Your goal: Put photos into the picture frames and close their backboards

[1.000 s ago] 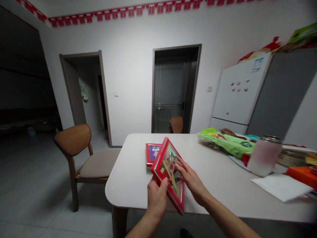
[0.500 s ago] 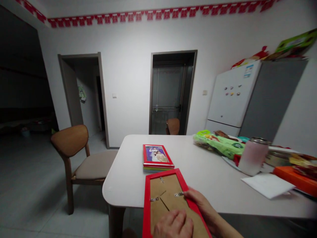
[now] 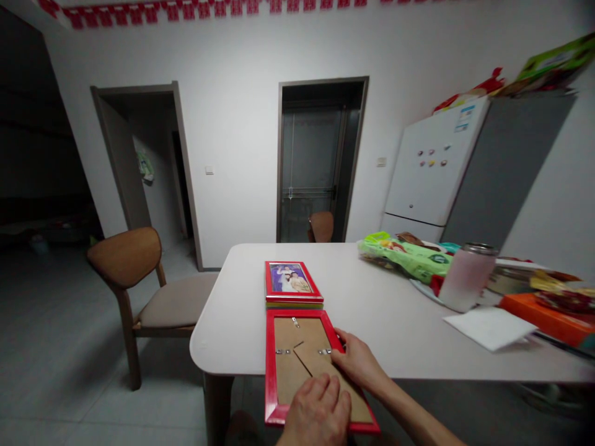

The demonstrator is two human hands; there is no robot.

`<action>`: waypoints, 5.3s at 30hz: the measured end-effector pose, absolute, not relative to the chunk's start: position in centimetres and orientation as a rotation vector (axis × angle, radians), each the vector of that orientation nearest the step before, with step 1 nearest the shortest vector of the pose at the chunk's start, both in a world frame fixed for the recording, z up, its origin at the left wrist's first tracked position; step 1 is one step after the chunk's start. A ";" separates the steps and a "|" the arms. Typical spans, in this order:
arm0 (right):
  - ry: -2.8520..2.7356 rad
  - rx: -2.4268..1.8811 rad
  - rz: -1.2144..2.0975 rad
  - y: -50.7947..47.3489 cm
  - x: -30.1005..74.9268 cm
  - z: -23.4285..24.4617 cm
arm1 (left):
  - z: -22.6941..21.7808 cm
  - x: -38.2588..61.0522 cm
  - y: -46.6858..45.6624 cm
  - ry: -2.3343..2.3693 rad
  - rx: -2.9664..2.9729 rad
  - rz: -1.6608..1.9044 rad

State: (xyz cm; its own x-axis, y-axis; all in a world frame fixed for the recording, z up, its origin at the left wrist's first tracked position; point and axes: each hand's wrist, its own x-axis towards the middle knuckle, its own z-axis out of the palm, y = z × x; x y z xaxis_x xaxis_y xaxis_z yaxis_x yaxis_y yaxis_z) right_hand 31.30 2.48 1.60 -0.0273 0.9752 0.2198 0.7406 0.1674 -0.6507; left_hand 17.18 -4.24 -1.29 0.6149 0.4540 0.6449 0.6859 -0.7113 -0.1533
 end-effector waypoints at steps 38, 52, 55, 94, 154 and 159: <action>-2.282 -1.395 0.228 2.2 24.2 3.0 | 0.4 9.8 -0.1 -2.143 -2.473 -1.024; -2.140 -1.738 0.042 6.9 24.4 1.8 | -0.1 9.7 0.0 -2.139 -2.477 -1.023; -2.120 -1.784 0.044 7.4 24.4 1.6 | 0.0 9.8 0.1 -2.129 -2.487 -1.015; -2.099 -1.536 0.293 0.8 27.9 5.0 | 1.6 11.1 0.2 -2.253 -2.409 -1.560; -1.163 -1.288 1.269 0.6 31.4 6.3 | 6.9 16.3 -4.9 -1.326 -2.798 -1.307; -1.470 -1.603 0.882 2.7 33.6 3.5 | 7.2 11.6 -4.1 -1.765 -2.319 -1.772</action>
State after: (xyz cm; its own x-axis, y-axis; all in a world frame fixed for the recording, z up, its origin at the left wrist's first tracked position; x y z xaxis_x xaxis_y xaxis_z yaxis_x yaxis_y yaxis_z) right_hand 33.60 2.66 3.54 0.0929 0.9956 0.0104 0.4596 -0.0336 -0.8875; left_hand 11.62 -4.12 7.24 -0.0561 0.8290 0.5565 0.5533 -0.4381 0.7085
